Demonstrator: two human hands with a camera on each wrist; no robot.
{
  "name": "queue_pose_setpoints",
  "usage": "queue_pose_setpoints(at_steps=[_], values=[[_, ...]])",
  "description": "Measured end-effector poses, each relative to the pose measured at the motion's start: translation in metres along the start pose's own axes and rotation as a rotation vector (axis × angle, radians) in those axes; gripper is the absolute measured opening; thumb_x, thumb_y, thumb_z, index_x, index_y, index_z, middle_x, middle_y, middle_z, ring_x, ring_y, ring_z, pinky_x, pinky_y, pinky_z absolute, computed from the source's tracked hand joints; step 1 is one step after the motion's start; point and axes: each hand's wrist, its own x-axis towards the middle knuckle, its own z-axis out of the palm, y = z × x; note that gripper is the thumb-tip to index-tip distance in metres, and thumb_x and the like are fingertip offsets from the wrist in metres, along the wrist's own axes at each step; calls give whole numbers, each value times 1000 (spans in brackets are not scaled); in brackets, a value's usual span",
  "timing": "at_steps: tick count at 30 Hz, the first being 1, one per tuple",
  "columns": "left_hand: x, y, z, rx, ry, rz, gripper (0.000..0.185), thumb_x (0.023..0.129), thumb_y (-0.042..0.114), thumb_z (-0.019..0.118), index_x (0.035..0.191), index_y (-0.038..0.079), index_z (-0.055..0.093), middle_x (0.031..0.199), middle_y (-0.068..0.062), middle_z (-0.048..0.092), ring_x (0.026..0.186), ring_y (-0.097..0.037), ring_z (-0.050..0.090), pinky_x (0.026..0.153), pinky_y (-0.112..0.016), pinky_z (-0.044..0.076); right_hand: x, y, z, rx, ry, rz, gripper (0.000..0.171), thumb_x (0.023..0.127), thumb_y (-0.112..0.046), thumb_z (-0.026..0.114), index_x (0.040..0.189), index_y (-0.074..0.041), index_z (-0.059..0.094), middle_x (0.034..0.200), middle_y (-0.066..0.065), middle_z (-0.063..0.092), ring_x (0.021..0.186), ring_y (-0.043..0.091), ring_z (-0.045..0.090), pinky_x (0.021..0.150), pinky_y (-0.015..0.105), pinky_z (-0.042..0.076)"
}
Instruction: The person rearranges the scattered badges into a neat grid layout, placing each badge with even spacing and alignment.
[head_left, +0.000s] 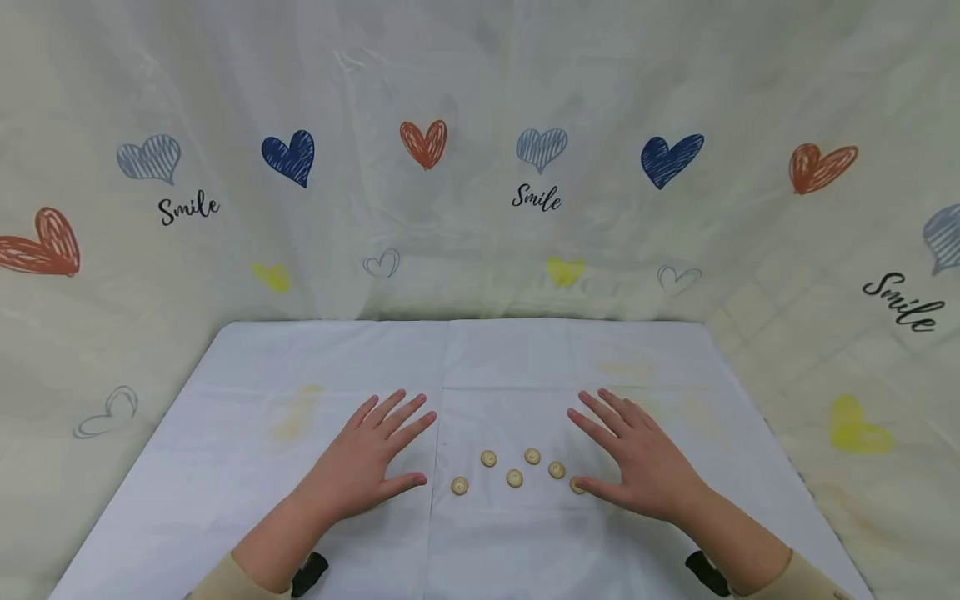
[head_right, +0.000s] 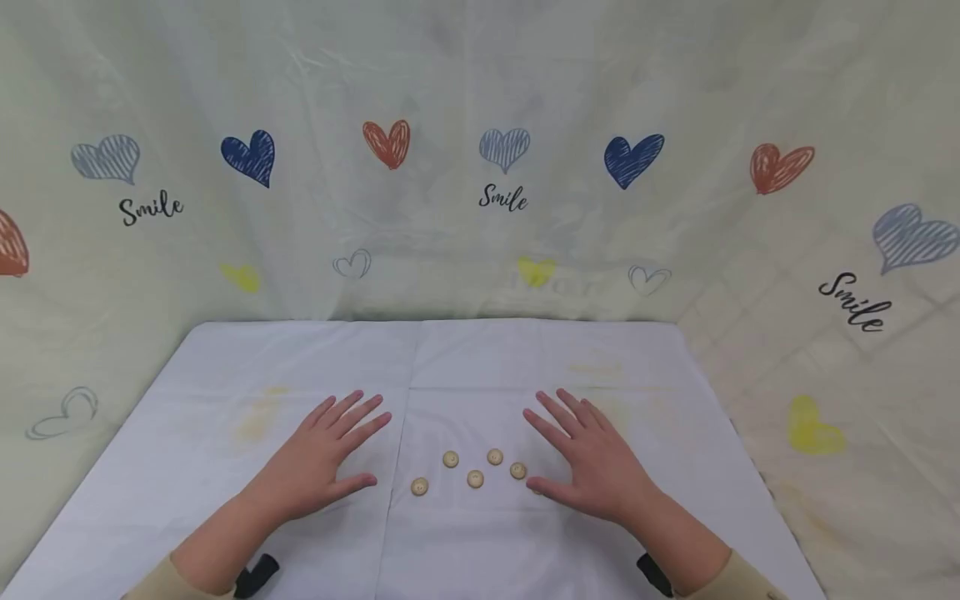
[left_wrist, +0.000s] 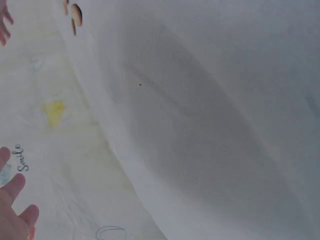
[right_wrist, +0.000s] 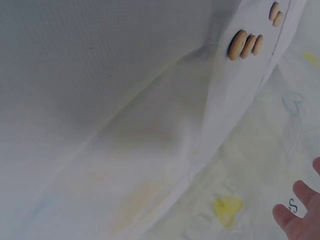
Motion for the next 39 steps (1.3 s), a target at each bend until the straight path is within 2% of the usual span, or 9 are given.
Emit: queue_pose_setpoints(at_steps=[5,9,16,23,31,36,39], values=[[-1,-3,1,-113,-11,-7,74,91,60,60,155,30,36,156,6,37,141,-21,36,110,-48,32,-1,0,1,94,-50,14,75,84,-60,69,148,-27,48,151,2,45,137,29,42,103,53,38],[0,-3,7,-231,-105,-61,70,89,66,58,149,32,46,148,8,46,134,-16,44,105,-45,39,-3,1,4,165,-111,42,61,85,-55,71,139,-28,59,138,-2,56,126,23,52,98,50,45],[6,-2,19,-363,-292,-112,63,85,66,64,139,34,58,135,13,56,125,-13,52,99,-42,45,-6,6,14,247,-249,37,47,90,-55,66,128,-27,68,121,-9,61,111,17,59,91,45,50],[17,-2,36,-483,-340,-113,49,85,52,74,129,34,67,113,21,62,97,-2,57,84,-28,48,-6,12,20,289,-320,11,33,89,-42,73,119,-29,72,111,-14,62,102,11,59,86,39,51],[35,1,47,-471,-383,-36,33,85,38,78,118,34,73,99,20,60,84,-3,54,73,-22,45,-7,22,31,305,-369,21,30,83,-35,79,113,-31,75,105,-16,60,98,7,56,84,35,51],[38,2,51,-453,-420,-18,33,84,37,79,116,35,74,95,19,57,79,-2,51,68,-20,42,-6,25,37,307,-357,-11,28,82,-34,81,109,-32,76,104,-18,60,96,6,55,82,32,50],[40,3,54,-455,-420,-7,33,83,36,80,116,35,74,93,19,56,77,0,49,66,-19,41,-6,25,38,304,-365,-9,28,81,-36,82,108,-31,77,103,-18,60,95,6,54,81,32,50]])
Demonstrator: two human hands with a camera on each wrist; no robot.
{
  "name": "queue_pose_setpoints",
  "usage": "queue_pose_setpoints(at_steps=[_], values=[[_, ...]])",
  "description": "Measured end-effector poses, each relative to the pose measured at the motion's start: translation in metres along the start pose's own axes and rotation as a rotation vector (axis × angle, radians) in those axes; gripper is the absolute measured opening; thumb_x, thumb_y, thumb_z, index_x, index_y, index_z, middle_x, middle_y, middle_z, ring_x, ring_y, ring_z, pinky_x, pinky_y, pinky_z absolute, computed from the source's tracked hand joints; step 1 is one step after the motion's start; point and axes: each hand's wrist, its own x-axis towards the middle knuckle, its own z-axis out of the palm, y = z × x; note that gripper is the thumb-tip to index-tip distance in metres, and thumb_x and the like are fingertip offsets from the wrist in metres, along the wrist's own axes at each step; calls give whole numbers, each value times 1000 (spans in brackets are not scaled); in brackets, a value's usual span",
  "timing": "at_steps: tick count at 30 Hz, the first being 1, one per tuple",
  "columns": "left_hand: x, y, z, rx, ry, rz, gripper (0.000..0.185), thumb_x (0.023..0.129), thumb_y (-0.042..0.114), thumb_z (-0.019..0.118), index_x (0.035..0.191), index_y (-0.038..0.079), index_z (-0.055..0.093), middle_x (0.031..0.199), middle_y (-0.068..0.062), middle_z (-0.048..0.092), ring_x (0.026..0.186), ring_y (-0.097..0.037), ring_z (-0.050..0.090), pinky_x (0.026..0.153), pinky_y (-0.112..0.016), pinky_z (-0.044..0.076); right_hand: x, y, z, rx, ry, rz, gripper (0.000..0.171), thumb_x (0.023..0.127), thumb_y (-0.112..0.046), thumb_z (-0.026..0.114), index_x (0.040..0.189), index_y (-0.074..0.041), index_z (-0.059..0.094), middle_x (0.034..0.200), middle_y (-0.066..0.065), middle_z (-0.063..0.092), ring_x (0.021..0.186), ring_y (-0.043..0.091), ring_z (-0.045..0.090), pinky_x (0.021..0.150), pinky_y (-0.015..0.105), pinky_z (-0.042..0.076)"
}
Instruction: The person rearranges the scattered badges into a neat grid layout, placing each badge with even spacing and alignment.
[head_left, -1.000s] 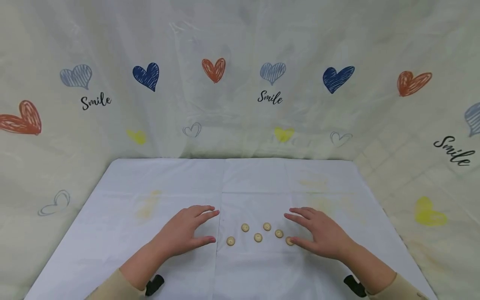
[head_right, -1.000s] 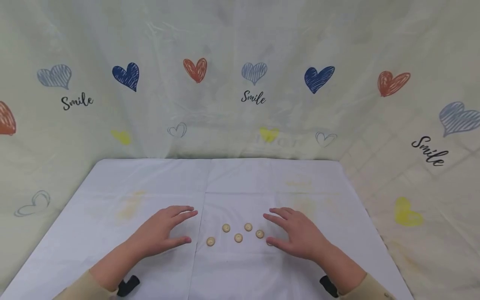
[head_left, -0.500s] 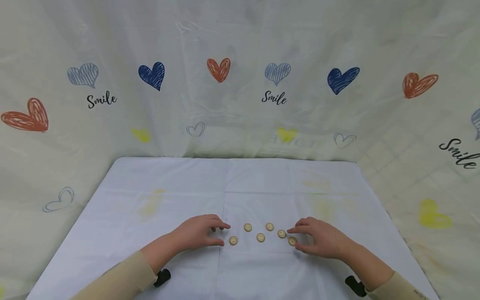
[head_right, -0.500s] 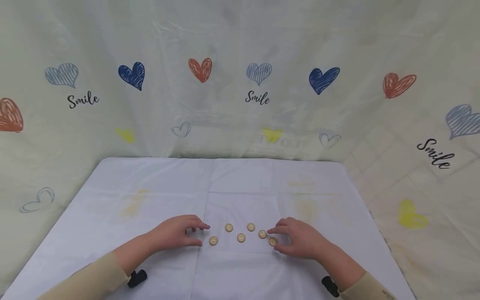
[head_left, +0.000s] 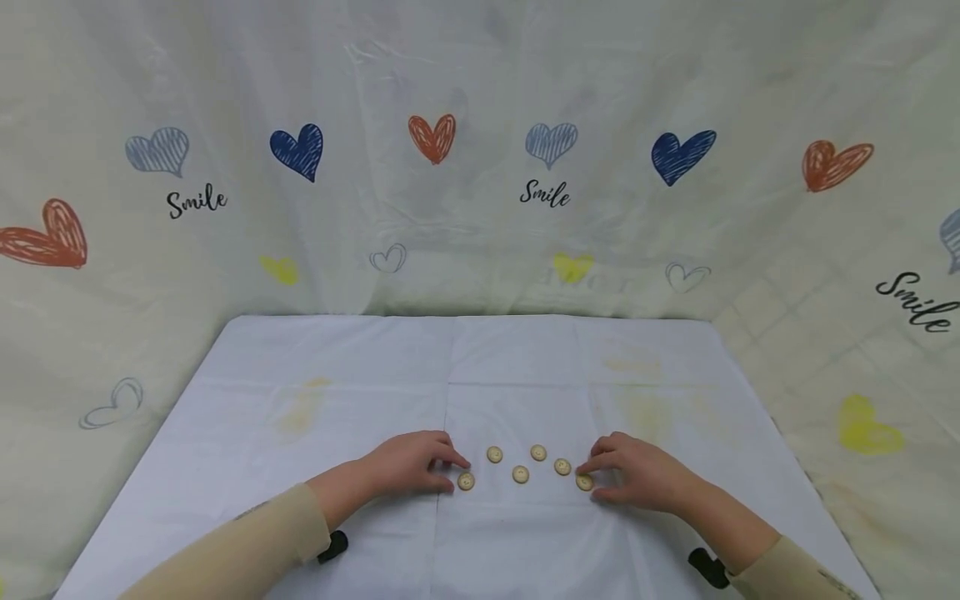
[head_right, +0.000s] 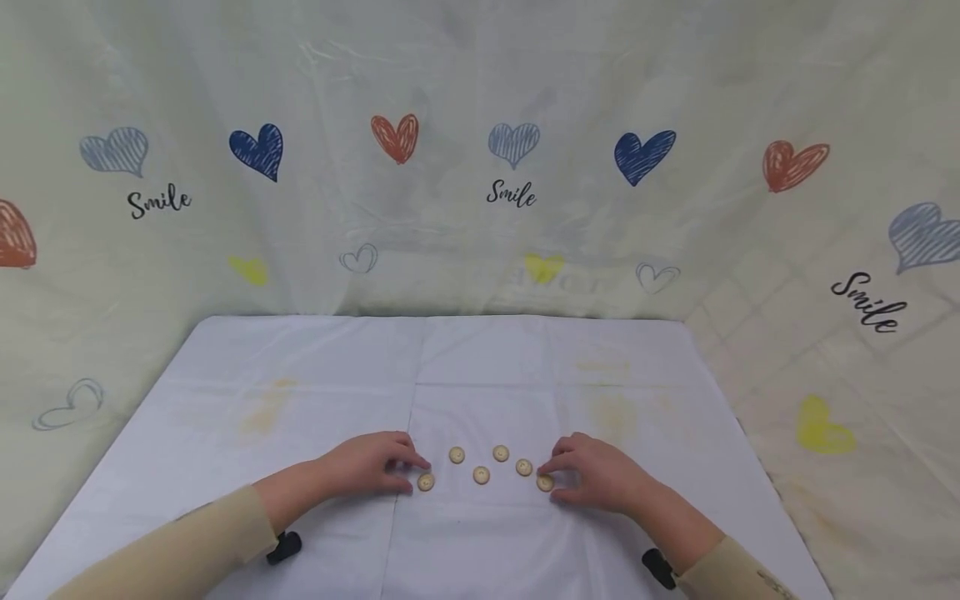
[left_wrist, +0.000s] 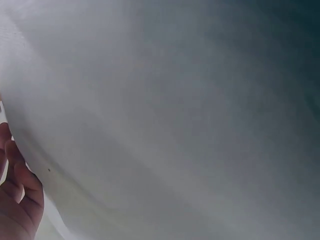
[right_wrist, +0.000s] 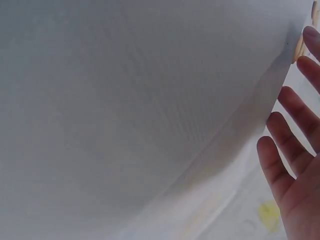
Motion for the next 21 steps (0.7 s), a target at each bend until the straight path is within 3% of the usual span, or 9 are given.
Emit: queue_pose_setpoints(at_steps=[11,21], values=[[8,-2,9,60,15,33,31,83,38,80,114,38,75,92,21,54,77,4,48,65,-18,40,3,-3,1,-59,14,-30,26,82,-36,82,105,-27,79,98,-16,61,90,6,54,76,30,50],[5,6,5,102,9,-11,32,83,38,80,115,37,75,88,18,53,74,3,48,60,-20,39,7,-2,3,-84,7,-52,23,82,-36,81,102,-27,79,95,-17,61,85,3,52,73,27,49]])
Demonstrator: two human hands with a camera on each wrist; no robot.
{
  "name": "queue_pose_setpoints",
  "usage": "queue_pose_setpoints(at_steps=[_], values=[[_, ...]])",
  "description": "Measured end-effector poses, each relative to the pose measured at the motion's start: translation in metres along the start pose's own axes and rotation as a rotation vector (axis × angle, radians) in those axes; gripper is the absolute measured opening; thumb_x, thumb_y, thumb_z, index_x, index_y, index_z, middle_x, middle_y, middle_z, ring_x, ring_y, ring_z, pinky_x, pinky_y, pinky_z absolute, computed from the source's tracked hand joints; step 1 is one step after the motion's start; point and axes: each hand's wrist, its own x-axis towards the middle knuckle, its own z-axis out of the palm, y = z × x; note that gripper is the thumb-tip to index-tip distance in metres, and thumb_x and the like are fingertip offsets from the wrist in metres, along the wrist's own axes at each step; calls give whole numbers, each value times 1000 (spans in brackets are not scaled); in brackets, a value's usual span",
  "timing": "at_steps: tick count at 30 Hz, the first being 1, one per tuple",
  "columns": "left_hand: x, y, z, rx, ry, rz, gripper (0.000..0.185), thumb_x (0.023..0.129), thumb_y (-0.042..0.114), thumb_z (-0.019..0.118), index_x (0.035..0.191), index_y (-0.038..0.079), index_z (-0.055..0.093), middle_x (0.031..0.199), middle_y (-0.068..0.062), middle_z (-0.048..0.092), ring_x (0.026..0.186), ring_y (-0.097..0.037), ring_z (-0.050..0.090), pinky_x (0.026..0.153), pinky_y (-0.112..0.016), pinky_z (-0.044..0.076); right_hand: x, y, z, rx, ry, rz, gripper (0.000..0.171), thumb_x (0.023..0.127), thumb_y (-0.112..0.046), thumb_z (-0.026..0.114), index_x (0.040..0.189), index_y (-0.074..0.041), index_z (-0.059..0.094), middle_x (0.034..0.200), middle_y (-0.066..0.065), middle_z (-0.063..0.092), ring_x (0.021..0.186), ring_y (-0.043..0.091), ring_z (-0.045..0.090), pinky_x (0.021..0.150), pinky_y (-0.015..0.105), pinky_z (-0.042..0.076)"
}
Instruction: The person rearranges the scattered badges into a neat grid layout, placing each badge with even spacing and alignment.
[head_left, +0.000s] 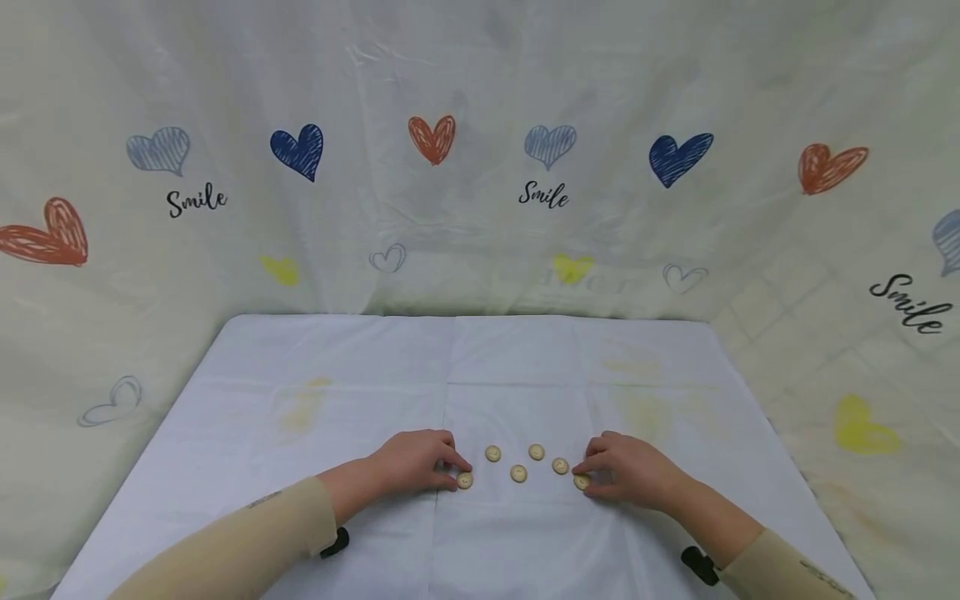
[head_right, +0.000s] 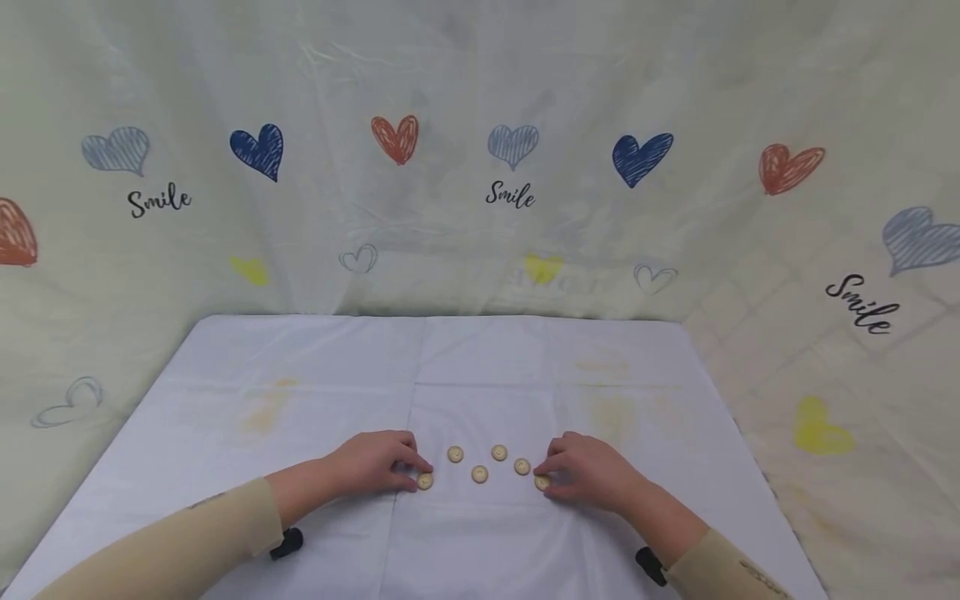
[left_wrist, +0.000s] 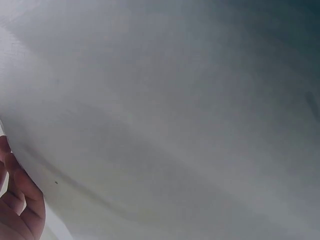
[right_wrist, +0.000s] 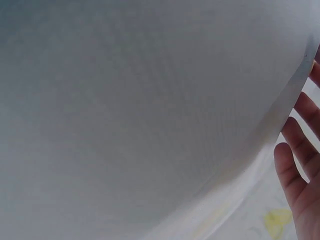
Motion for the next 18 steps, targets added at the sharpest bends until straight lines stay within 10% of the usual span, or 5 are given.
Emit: queue_pose_setpoints(at_steps=[18], values=[[0,0,1,-10,7,29,32,84,37,79,115,36,75,89,18,53,73,3,47,62,-18,39,5,10,-10,71,55,18,20,82,-28,81,102,-24,79,93,-17,62,85,5,57,74,29,51]])
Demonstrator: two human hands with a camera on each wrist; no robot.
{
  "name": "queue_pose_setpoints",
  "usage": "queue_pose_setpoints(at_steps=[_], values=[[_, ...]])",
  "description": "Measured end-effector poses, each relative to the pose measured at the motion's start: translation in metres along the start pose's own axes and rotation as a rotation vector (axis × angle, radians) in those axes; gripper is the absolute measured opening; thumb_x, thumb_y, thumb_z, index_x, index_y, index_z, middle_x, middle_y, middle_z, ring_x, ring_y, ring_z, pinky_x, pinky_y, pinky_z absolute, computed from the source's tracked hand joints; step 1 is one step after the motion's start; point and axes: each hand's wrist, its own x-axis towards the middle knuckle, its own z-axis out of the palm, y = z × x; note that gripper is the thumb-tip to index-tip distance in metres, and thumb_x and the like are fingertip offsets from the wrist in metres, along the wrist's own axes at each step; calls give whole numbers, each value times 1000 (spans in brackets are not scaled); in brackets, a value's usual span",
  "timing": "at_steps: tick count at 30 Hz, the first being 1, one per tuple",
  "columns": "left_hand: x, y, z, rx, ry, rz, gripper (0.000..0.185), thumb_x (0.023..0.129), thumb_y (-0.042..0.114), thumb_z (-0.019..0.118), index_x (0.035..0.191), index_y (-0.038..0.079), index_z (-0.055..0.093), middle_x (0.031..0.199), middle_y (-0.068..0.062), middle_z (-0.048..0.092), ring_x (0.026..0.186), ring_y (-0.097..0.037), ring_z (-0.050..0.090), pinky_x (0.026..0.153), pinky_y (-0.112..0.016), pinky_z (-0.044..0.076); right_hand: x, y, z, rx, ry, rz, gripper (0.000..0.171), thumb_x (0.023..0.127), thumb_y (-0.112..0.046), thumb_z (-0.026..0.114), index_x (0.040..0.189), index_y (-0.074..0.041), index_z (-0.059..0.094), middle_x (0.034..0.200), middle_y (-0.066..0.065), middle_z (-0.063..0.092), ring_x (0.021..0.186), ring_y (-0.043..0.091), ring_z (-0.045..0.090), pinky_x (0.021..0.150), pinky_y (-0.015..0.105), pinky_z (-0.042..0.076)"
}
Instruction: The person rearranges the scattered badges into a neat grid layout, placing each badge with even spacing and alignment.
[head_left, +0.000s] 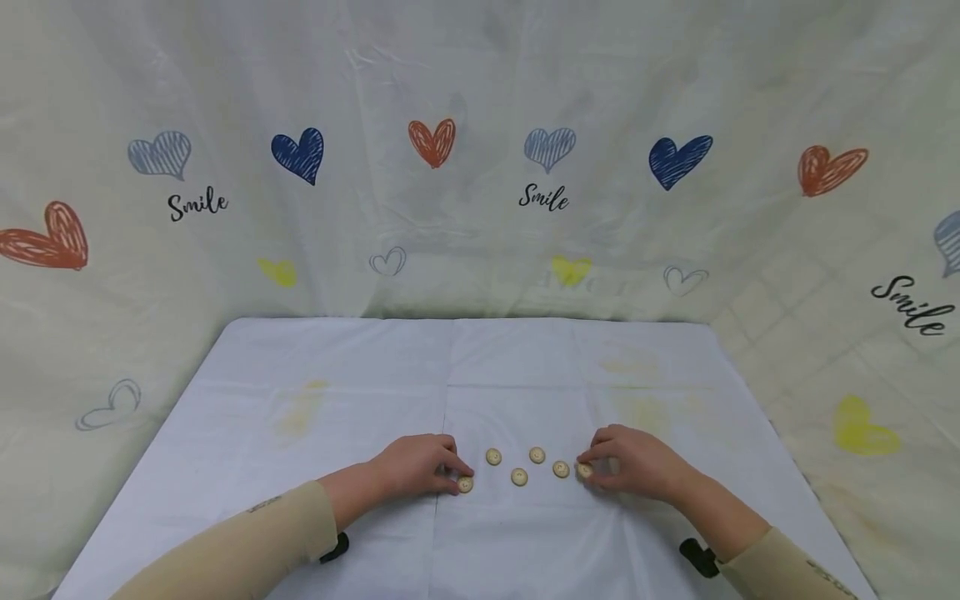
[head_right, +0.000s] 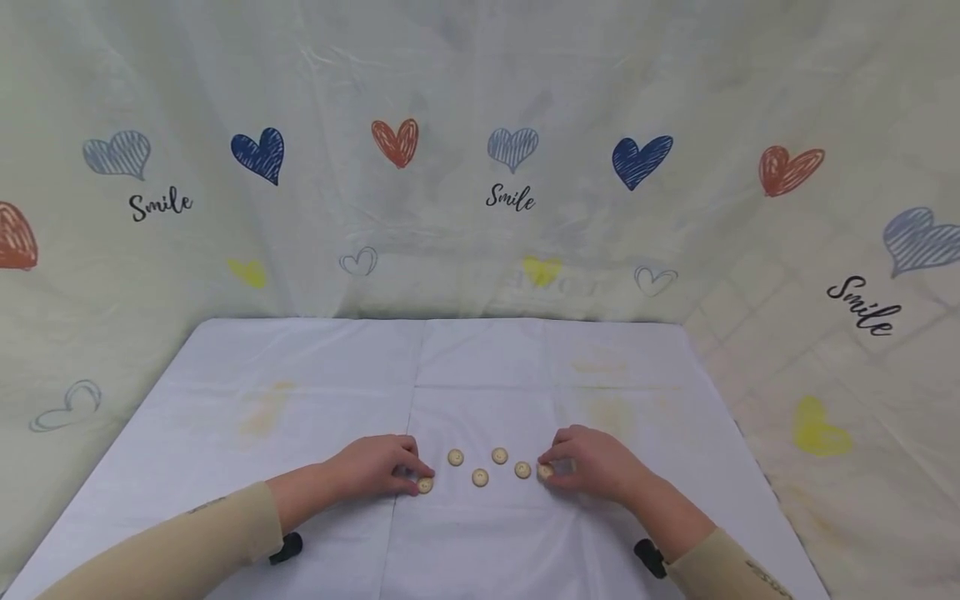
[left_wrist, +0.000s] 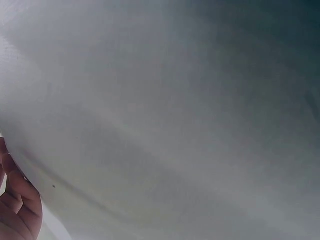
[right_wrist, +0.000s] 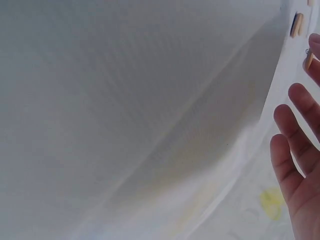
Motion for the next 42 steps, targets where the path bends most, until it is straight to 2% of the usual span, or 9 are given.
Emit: queue_pose_setpoints(at_steps=[10,19,27,33,42], values=[[-1,3,0,-4,5,-5,31,84,35,80,115,34,76,88,17,54,73,3,47,62,-18,40,9,6,-9,30,-3,98,21,84,-27,80,105,-24,79,92,-17,61,84,9,58,74,30,51],[-2,2,1,-14,22,-1,29,84,34,79,113,32,77,89,17,55,74,3,48,64,-17,41,32,18,-18,82,3,171,21,85,-27,79,106,-23,79,89,-17,62,81,9,57,71,29,48],[-1,0,2,-25,17,1,28,84,34,79,112,32,77,86,18,55,73,3,47,64,-17,40,61,39,-14,187,-22,281,24,86,-27,78,109,-19,78,79,-9,57,72,11,50,66,29,44],[-1,-1,0,-47,9,-2,28,84,33,80,112,32,77,85,19,55,74,3,48,66,-17,41,79,55,-10,216,-42,372,25,88,-27,77,110,-16,78,78,-4,57,72,14,50,65,31,42],[-2,2,-1,-77,10,-3,27,85,31,79,111,29,78,82,18,54,71,2,46,64,-17,40,88,62,0,216,-48,415,29,85,-33,79,110,-18,78,81,-4,59,77,15,51,71,33,41]])
